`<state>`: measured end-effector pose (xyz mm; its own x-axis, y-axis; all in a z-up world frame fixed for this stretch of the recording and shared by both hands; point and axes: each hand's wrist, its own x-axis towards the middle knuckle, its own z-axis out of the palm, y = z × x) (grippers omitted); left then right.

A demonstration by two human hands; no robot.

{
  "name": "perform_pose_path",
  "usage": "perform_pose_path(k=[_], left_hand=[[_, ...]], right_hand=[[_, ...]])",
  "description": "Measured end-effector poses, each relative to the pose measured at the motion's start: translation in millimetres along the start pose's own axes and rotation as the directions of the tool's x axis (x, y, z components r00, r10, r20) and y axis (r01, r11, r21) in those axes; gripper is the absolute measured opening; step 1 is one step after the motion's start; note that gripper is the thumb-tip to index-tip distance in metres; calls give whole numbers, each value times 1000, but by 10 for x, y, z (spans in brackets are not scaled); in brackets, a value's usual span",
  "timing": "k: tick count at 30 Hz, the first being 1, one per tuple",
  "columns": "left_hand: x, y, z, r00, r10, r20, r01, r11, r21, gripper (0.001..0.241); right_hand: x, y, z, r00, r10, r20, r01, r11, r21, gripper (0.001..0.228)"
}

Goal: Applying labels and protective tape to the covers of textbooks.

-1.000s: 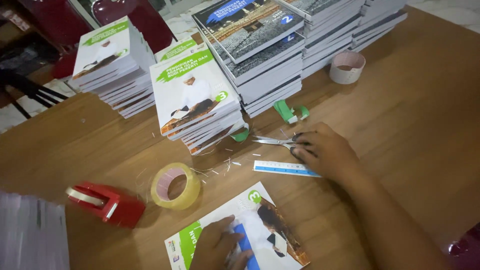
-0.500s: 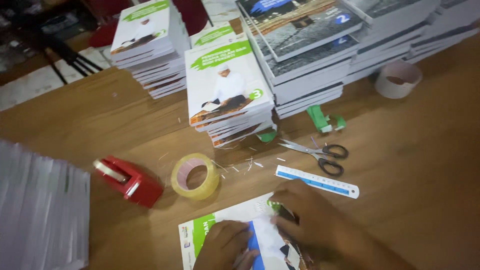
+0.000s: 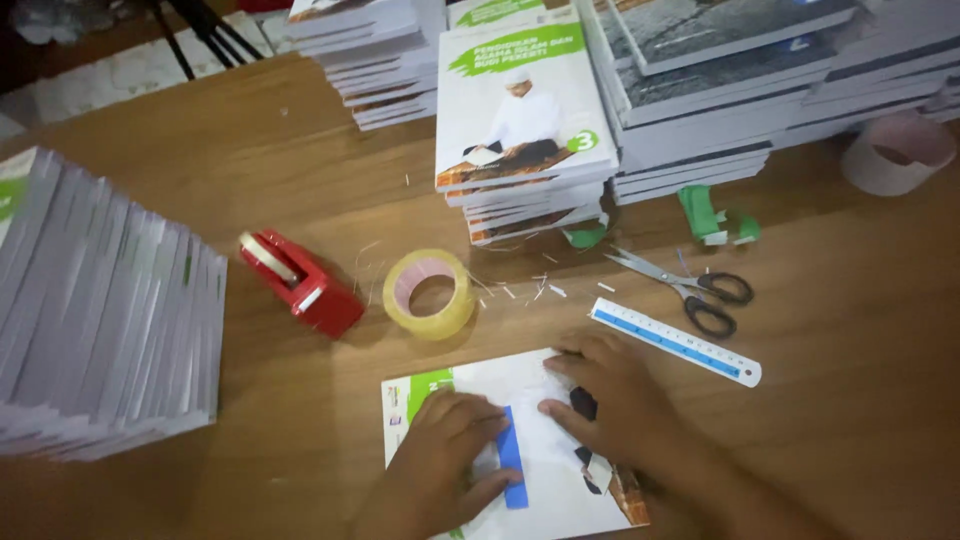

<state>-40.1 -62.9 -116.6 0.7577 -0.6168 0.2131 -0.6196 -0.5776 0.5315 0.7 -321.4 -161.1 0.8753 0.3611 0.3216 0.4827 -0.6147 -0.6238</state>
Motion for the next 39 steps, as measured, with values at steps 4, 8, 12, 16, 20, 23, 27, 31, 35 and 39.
perform_pose_path(k=[4, 8, 12, 16, 20, 23, 27, 31, 35, 39], left_hand=[[-34, -57, 30, 999, 30, -20, -30, 999, 15, 53], [-30, 3, -38, 991, 78, -108, -80, 997, -9, 47], [-106, 8, -60, 988, 50, -148, -46, 998, 32, 46], [-252, -36, -122, 997, -66, -37, 68, 996, 50, 47], [-316, -126, -219, 996, -58, -65, 56, 998, -37, 48], [-320, -221, -172, 995, -54, -87, 49, 997, -65, 49], [-41, -94, -286, 996, -47, -75, 37, 991, -126, 50], [454, -51, -156, 996, 65, -68, -74, 988, -135, 43], [1006, 17, -55, 977, 213, 3, -210, 964, -160, 20], [1357, 67, 99, 937, 327, 124, -310, 941, -139, 19]], right_hand=[[-64, 26, 79, 993, 76, 86, -70, 995, -66, 49], [20, -50, 90, 997, -50, -64, 45, 996, -75, 44], [119, -148, 166, 999, 4, -36, -8, 994, -113, 43], [292, -196, 263, 970, 204, 132, -174, 962, -211, 47], [405, -171, 392, 997, 74, -10, -75, 986, -151, 44], [371, -142, 412, 998, 18, -53, -24, 992, -126, 48], [286, -137, 109, 997, 5, -77, -7, 1000, -15, 36], [72, -26, -481, 963, 268, 9, -267, 961, -78, 27], [-205, 247, -712, 907, 380, -180, -413, 886, -209, 17], [-165, -70, -854, 661, 750, 3, -722, 638, -268, 26]])
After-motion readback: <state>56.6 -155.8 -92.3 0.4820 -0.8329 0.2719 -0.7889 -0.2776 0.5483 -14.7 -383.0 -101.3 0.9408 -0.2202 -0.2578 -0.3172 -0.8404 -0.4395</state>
